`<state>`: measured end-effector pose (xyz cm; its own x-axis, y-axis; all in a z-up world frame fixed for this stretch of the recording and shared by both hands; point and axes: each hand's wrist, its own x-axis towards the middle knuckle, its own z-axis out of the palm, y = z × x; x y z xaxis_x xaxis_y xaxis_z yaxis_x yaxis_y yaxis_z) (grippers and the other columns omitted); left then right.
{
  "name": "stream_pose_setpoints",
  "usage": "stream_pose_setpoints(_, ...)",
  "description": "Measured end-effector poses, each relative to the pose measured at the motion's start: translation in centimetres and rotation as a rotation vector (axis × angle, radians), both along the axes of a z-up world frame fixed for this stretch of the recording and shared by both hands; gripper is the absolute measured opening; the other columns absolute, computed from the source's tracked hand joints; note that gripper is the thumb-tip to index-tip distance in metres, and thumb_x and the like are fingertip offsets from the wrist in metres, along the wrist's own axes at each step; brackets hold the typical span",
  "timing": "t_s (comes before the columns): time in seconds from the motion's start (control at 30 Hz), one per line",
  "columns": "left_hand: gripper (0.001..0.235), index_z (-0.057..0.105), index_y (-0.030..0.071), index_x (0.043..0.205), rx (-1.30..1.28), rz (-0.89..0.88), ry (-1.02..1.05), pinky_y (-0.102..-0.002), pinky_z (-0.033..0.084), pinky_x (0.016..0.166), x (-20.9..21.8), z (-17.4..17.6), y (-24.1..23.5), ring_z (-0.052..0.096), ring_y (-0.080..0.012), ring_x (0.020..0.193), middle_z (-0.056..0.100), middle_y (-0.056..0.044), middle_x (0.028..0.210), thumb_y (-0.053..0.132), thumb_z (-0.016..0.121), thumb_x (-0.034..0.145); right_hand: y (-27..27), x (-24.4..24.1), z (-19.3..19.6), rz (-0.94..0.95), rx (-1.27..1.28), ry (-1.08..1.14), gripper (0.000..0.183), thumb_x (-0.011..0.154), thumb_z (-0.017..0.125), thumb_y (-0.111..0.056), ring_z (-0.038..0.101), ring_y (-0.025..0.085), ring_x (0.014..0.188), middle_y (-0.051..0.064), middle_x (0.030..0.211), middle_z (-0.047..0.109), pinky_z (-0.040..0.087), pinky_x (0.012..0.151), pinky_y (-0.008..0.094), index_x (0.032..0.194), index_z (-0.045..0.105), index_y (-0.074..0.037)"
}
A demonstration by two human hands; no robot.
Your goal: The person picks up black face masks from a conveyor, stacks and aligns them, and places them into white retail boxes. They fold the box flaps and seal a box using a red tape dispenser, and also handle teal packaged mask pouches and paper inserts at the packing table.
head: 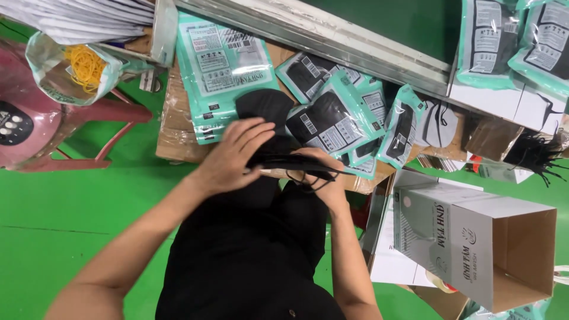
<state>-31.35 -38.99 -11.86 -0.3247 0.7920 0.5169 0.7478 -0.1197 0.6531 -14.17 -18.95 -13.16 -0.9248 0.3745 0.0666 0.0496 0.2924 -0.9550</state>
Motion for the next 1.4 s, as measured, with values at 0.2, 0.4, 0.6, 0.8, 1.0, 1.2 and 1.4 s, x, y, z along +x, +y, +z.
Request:
stream_pose_setpoints(0.2,0.045,0.065,0.002,0.123,-0.12,0.006,0.439,-0.048,0.04,0.11,-4.1,-3.2,1.5,0.052,-0.0313,0.129,0.064,-0.011,0.129,0.007,0.069,0.079,0.3,-0.1,2.6,-0.02,0.072,0.067,0.025,0.09,0.074,-0.012,0.073,0.024,0.102,0.014,0.11,0.075,0.059,0.092,0.034,0.11,0.071,0.004)
stream_pose_setpoints(0.4,0.01,0.068,0.003,0.098,-0.067,-0.003,0.318,-0.04,0.051,0.098,-4.9,-3.7,2.2,0.067,-0.0263,0.101,0.069,-0.009,0.096,0.008,0.069,0.089,3.5,5.2,3.0,-0.225,-0.003,0.203,0.027,0.09,0.076,-0.01,0.071,0.024,0.105,0.015,0.112,0.071,0.058,0.098,0.034,0.111,0.068,0.006)
stream_pose_setpoints(0.6,0.01,0.063,0.001,0.108,-0.021,0.159,-0.331,-0.038,0.053,0.089,-1.3,0.0,2.8,0.067,-0.0307,0.098,0.067,-0.013,0.103,0.007,0.066,0.1,2.5,4.4,6.7,-0.16,-0.036,0.054,0.031,0.084,0.081,-0.011,0.07,0.019,0.099,0.013,0.106,0.073,0.057,0.091,0.03,0.109,0.072,0.005)
stream_pose_setpoints(0.8,0.048,0.057,0.001,0.121,-0.057,0.075,-0.54,-0.038,0.053,0.089,2.6,3.2,3.6,0.068,-0.033,0.104,0.067,-0.015,0.11,0.021,0.08,0.084,0.3,0.0,1.7,-0.198,0.002,0.041,0.06,0.088,0.084,-0.015,0.063,0.018,0.114,0.014,0.122,0.065,0.051,0.105,0.032,0.138,0.055,0.001)
stream_pose_setpoints(1.0,0.077,0.05,0.007,0.137,-0.006,0.154,-0.26,-0.039,0.048,0.106,1.8,-2.9,3.0,0.062,-0.0317,0.123,0.063,-0.015,0.131,0.029,0.092,0.077,-0.2,-1.8,2.6,-0.077,0.162,0.146,0.121,0.072,0.09,-0.013,0.04,0.028,0.151,0.018,0.159,0.041,0.031,0.128,0.043,0.164,0.013,-0.003)
stream_pose_setpoints(1.2,0.12,0.022,0.002,0.159,-0.109,0.089,-0.383,-0.052,0.032,0.119,1.6,-4.8,2.8,0.043,-0.0409,0.142,0.048,-0.022,0.151,0.03,0.095,0.068,0.6,-1.3,-2.4,0.005,0.023,0.052,0.116,0.079,0.084,-0.005,0.055,0.032,0.141,0.018,0.144,0.059,0.043,0.125,0.044,0.17,0.012,-0.005)
stream_pose_setpoints(1.4,0.111,0.026,0.007,0.165,-0.149,0.054,-0.558,-0.045,0.04,0.122,1.6,-5.8,2.5,0.049,-0.0336,0.148,0.051,-0.016,0.157,0.024,0.089,0.075,1.1,-1.5,-1.6,0.026,0.067,-0.03,0.119,0.077,0.082,0.003,0.054,0.03,0.136,0.016,0.146,0.054,0.044,0.117,0.04,0.168,0.007,-0.008)
